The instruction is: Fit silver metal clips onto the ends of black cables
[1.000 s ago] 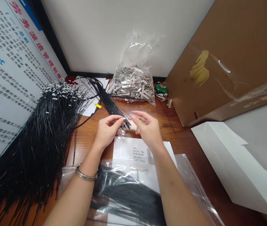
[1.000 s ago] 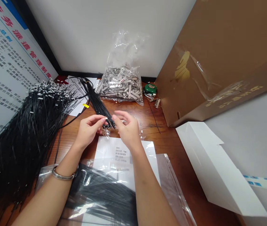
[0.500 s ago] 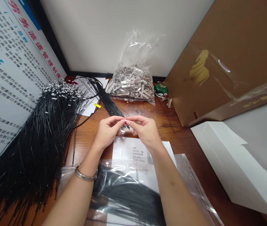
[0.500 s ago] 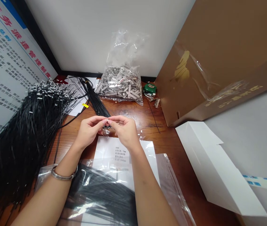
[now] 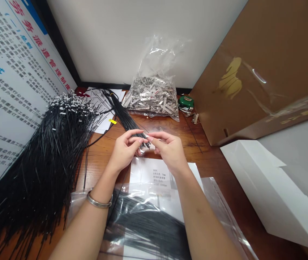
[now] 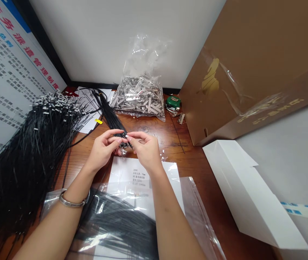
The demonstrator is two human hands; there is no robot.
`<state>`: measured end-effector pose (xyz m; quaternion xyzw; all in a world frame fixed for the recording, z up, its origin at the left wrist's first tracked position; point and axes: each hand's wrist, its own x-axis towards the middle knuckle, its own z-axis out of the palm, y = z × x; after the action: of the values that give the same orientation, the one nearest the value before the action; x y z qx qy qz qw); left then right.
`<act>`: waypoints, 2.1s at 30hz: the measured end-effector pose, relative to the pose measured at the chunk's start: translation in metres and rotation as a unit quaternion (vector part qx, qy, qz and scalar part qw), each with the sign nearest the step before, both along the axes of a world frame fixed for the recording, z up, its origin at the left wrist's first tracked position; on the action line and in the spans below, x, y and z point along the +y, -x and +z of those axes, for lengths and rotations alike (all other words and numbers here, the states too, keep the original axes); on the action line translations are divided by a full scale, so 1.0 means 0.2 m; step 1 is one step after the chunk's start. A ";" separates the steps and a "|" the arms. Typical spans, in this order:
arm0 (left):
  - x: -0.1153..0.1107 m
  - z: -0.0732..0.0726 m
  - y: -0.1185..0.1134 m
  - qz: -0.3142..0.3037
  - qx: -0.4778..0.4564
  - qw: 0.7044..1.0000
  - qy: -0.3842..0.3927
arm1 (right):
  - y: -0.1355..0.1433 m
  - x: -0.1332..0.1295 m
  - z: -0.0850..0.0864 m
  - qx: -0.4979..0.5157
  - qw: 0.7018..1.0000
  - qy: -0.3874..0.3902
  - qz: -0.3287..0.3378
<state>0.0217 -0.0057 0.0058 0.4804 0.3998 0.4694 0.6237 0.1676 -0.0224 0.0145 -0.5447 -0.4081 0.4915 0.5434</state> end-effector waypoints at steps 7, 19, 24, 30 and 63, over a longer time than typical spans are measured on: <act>-0.01 0.02 -0.01 0.002 0.004 1.000 0.015 | 0.01 0.00 0.00 0.020 1.000 0.007 -0.002; 0.00 -0.01 -0.01 0.001 -0.019 1.000 0.016 | 0.02 0.00 0.02 0.037 0.999 0.025 -0.026; 0.00 0.00 0.00 0.000 -0.010 1.000 0.009 | 0.01 0.00 0.01 0.028 0.999 0.015 -0.018; 0.00 -0.01 0.00 0.012 0.012 1.000 -0.013 | 0.01 0.00 0.00 0.011 1.000 0.000 0.015; 0.00 0.01 -0.01 0.014 0.018 1.000 0.007 | 0.02 0.00 0.00 -0.009 0.999 -0.002 0.037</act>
<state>0.0247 -0.0053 0.0075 0.4785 0.4213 0.4668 0.6129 0.1638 -0.0223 0.0149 -0.5325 -0.4338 0.5056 0.5221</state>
